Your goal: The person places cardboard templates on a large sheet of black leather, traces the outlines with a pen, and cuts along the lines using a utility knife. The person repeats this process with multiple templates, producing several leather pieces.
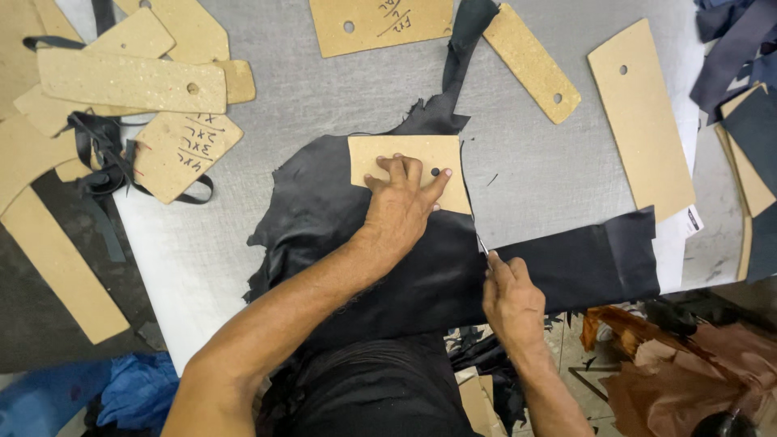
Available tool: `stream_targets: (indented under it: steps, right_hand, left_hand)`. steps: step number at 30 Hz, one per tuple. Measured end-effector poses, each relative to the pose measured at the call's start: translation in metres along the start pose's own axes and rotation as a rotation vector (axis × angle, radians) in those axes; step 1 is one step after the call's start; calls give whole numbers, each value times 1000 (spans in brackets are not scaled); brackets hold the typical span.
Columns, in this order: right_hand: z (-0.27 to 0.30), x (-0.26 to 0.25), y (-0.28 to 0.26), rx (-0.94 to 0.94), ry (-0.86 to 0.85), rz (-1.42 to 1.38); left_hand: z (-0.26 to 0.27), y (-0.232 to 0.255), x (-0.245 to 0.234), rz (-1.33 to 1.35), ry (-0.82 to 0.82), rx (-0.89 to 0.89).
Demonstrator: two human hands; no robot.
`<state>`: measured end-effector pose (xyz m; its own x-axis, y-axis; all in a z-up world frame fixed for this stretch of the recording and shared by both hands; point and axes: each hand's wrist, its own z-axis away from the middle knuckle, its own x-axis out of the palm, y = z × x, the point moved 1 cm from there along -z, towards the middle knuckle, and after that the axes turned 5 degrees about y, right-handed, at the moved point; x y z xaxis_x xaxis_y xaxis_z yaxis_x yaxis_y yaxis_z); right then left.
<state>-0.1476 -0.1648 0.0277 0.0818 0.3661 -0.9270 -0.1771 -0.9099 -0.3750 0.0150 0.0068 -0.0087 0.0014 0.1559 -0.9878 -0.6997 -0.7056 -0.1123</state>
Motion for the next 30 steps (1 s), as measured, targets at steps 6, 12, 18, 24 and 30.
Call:
stream_targets:
  steps: [6, 12, 18, 24, 30]
  right_hand:
    - [-16, 22, -71, 121, 167, -334]
    - [-97, 92, -169, 288, 64, -738]
    - [-133, 127, -180, 25, 230, -354]
    - [-111, 112, -184, 134, 100, -322]
    - [-70, 97, -184, 267, -10, -388]
  left_hand:
    - [-64, -63, 23, 317, -70, 445]
    - [-114, -95, 31, 311, -226, 521]
    - [-115, -101, 28, 310, -252, 575]
    - [-117, -87, 31, 282, -251, 619]
    - [-116, -89, 34, 227, -209, 651]
